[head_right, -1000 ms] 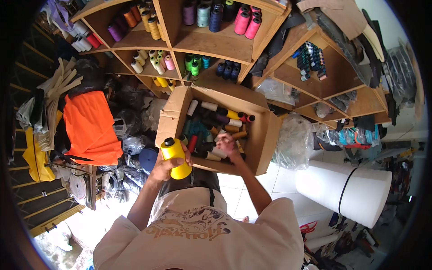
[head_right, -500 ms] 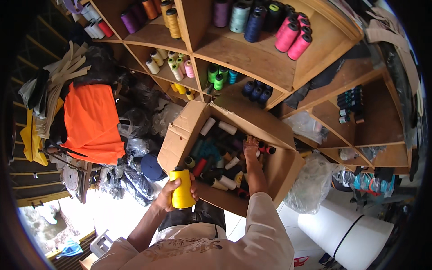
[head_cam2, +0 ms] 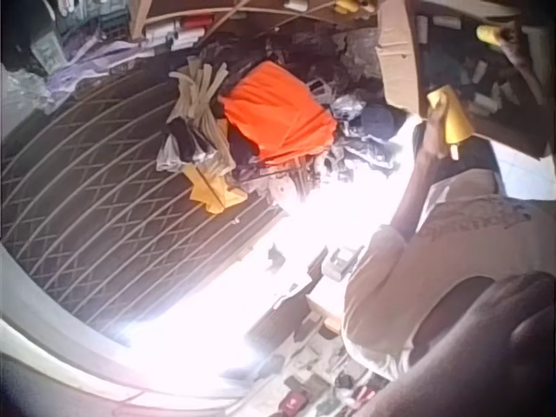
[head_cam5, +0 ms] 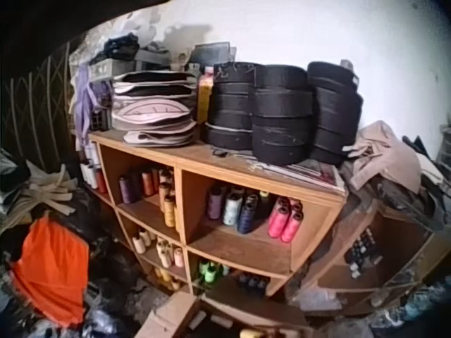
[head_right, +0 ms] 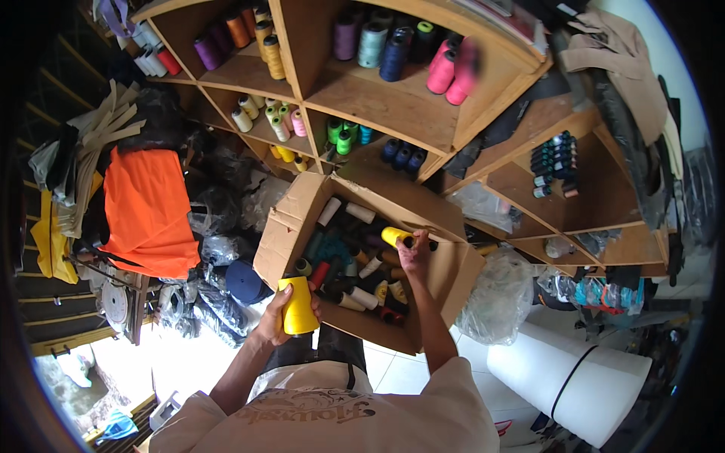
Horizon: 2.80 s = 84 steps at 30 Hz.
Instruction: The person picks up various colored thread spools from a cardboard box and places them onto a wooden shelf. They handle blue, green, teal, yellow, dark blue, and red spools, arranging them in rows on the shelf.
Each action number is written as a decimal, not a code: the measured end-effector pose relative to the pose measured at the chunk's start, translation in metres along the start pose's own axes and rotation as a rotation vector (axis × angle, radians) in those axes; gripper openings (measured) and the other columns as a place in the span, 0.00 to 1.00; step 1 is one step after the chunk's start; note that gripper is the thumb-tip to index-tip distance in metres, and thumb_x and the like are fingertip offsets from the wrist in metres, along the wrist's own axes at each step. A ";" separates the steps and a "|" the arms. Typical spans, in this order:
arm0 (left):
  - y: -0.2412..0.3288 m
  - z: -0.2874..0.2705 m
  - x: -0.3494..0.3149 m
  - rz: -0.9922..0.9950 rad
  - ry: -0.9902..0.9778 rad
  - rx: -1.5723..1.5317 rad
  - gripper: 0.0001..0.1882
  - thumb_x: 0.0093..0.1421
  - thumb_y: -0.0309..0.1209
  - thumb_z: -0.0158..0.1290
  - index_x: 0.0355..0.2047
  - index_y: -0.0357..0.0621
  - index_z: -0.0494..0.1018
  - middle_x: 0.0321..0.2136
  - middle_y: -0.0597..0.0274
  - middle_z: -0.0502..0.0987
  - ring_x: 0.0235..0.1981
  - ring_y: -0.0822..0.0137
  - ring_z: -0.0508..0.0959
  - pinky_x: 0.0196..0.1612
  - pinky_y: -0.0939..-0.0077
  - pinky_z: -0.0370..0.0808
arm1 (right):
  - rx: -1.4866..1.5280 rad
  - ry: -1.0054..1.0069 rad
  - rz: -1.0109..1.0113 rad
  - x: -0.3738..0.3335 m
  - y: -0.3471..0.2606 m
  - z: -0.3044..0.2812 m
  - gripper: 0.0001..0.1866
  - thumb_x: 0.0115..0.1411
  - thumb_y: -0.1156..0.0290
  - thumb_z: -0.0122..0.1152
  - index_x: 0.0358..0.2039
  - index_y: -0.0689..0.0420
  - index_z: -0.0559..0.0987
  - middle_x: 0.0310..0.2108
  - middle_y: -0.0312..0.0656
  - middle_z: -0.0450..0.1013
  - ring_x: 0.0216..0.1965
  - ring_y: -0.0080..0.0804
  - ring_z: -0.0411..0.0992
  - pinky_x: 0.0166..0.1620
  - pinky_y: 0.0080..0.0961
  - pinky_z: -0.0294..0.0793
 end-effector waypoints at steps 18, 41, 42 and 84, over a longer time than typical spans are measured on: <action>0.112 0.087 -0.055 0.241 0.103 0.450 0.22 0.53 0.36 0.65 0.45 0.36 0.74 0.37 0.57 0.80 0.38 0.68 0.80 0.43 0.71 0.77 | 1.704 -0.457 0.554 -0.153 -0.342 -0.130 0.19 0.68 0.59 0.51 0.53 0.57 0.71 0.50 0.43 0.73 0.52 0.37 0.73 0.55 0.35 0.72; 0.149 0.078 -0.128 0.442 0.045 0.591 0.23 0.49 0.30 0.69 0.43 0.39 0.73 0.35 0.62 0.80 0.35 0.71 0.79 0.41 0.74 0.78 | 0.701 -0.503 -0.144 -0.163 -0.438 -0.179 0.23 0.68 0.58 0.53 0.55 0.62 0.69 0.43 0.42 0.75 0.39 0.26 0.74 0.41 0.25 0.78; 0.149 0.080 -0.130 0.465 0.030 0.633 0.22 0.49 0.29 0.69 0.43 0.38 0.73 0.35 0.62 0.80 0.35 0.72 0.79 0.41 0.74 0.77 | 0.956 -0.574 -0.121 -0.172 -0.447 -0.170 0.24 0.63 0.63 0.61 0.54 0.64 0.69 0.43 0.43 0.75 0.41 0.27 0.74 0.44 0.22 0.77; 0.158 0.007 -0.122 0.257 -0.167 0.346 0.25 0.50 0.31 0.54 0.49 0.36 0.68 0.41 0.55 0.74 0.44 0.61 0.76 0.50 0.62 0.76 | 1.291 -0.810 0.137 -0.183 -0.449 -0.103 0.35 0.54 0.75 0.70 0.60 0.58 0.63 0.51 0.38 0.69 0.54 0.27 0.67 0.59 0.30 0.66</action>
Point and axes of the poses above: each hand's wrist, its own x-axis towards the middle knuckle, its own z-axis out of the palm, y = z × x, the point moved 8 cm from there along x, towards the middle knuckle
